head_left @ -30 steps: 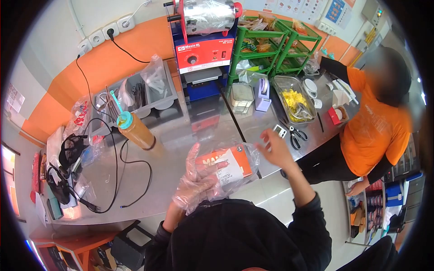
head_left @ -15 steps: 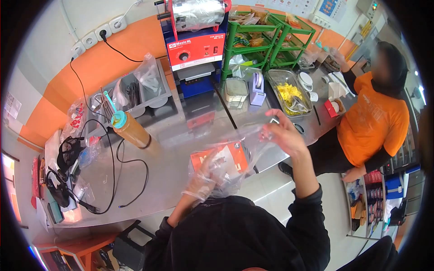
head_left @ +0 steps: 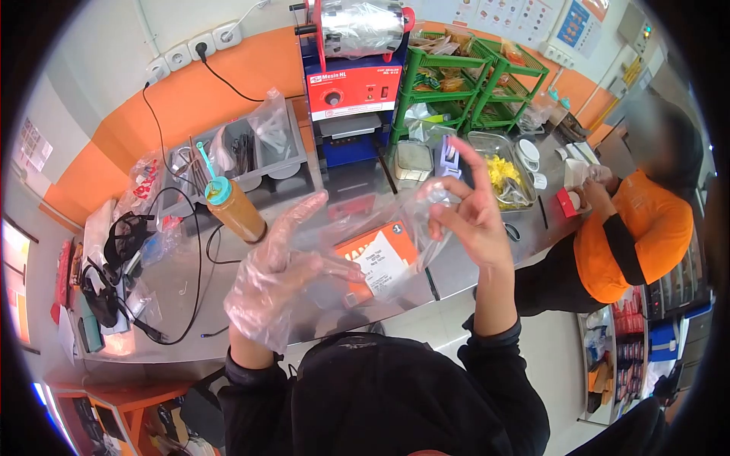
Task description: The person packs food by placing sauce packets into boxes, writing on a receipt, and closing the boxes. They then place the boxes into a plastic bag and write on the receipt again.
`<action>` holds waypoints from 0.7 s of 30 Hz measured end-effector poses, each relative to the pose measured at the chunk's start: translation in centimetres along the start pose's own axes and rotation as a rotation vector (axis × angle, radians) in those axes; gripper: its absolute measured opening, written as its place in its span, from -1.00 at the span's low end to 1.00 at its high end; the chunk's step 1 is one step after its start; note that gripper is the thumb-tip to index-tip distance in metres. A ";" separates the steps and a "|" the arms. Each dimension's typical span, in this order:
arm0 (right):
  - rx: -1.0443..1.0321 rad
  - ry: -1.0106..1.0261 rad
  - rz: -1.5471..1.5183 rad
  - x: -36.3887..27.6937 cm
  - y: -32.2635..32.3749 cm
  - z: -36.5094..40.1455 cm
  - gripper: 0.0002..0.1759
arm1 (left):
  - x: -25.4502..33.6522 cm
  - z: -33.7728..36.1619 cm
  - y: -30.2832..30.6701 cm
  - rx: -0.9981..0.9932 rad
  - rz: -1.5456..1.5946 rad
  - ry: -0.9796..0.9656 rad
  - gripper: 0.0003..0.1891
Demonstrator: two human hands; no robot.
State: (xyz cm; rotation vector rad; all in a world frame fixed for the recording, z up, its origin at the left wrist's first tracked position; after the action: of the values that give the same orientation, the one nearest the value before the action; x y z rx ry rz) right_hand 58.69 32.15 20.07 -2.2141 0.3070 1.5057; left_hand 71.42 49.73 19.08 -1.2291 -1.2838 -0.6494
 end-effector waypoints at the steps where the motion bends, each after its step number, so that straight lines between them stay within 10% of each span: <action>1: 0.014 -0.020 0.044 0.8 -0.1 -0.1 -0.15 | -0.9 0.1 0.5 0.013 0.024 0.047 -0.18; 6: 0.052 -0.033 0.287 6.7 1.1 0.2 -0.15 | -4.0 0.5 4.2 0.103 0.030 0.060 -0.17; 10: 0.201 -0.230 0.004 9.4 4.5 -2.6 -0.68 | -3.0 -0.9 6.9 0.218 0.007 -0.071 -0.13; 21: -0.033 -0.160 0.305 6.4 -4.8 -2.4 -0.76 | -1.8 -3.3 2.8 0.184 0.009 0.021 -0.16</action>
State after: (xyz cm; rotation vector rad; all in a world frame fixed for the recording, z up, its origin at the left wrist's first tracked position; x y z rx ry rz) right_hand 65.14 35.66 16.04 -2.1270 0.5933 1.8460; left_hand 74.65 47.00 17.04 -1.0737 -1.2898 -0.5240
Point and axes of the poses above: each hand's wrist, its own z-axis away from the middle knuckle, its own y-axis out of the back of the hand, x = y × z, the point moved 10 cm from there along -z, towards the middle knuckle, and after that the axes turned 2 degrees about -z, right-handed, at the moved point
